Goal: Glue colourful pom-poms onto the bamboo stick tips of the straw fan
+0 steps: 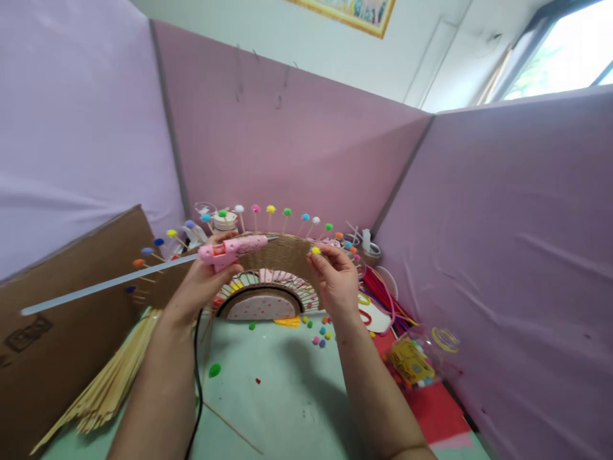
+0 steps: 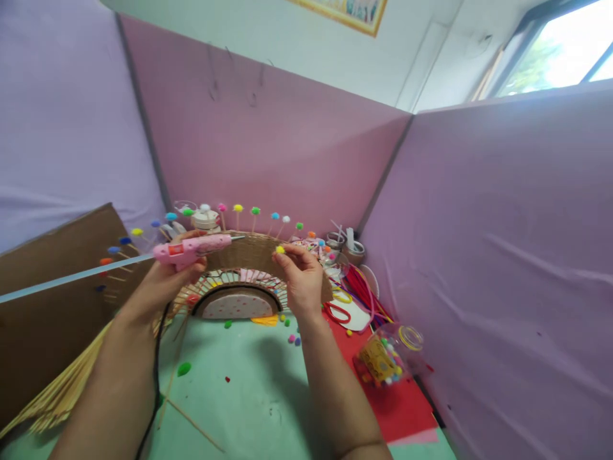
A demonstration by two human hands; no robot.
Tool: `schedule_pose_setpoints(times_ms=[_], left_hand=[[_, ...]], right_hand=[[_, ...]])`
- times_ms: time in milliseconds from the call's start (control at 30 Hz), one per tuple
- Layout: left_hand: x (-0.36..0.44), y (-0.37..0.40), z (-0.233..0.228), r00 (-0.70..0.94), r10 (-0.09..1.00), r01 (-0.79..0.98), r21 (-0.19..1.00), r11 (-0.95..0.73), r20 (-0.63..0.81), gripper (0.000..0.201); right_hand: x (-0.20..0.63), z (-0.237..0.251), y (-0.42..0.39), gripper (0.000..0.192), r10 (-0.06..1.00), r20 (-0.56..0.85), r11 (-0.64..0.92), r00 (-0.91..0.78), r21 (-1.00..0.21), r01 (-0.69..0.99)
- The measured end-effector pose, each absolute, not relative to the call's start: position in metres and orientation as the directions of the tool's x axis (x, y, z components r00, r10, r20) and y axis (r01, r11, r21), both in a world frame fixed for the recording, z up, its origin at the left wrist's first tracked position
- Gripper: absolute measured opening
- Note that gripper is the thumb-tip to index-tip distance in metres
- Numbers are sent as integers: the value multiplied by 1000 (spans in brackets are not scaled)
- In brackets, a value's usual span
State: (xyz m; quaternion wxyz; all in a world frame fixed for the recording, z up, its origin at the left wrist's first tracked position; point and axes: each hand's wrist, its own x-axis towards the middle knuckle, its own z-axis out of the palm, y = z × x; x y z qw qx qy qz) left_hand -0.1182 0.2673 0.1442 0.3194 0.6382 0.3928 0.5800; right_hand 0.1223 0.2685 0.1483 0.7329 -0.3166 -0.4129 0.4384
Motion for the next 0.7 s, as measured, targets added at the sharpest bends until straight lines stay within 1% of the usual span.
schedule_pose_setpoints(times_ms=[33,100,167,233,300,400,500,600,700], left_hand=[[-118,267,145,17,881,134,872,-471,473,46],[-118,267,145,6,894,126,886,-445,448,41],[-117,267,146,-7,902,105,897,-429,432,38],[-115,267,147,-16,907,84,904,-419,421,36],[-113,266,148,-17,908,74,906,-416,418,36],[-111,266,149,-14,909,70,908,-414,416,37],[-112,266,149,-35,912,66,911,-407,410,40],[-114,267,147,-41,915,86,914,-396,401,37],[-114,268,147,-44,912,89,911,-403,407,39]], right_hand=[[137,145,268,26,872,350,457,342,-831,-316],[172,138,271,27,776,405,525,484,-840,-138],[208,129,277,29,674,459,536,579,-843,45],[240,119,285,30,607,488,510,627,-844,163],[262,109,293,31,613,480,457,627,-864,213],[275,96,303,29,683,446,384,579,-893,236],[273,89,308,28,723,447,370,526,-894,252],[270,85,312,27,746,441,362,499,-897,252],[270,82,315,27,763,433,348,480,-901,259]])
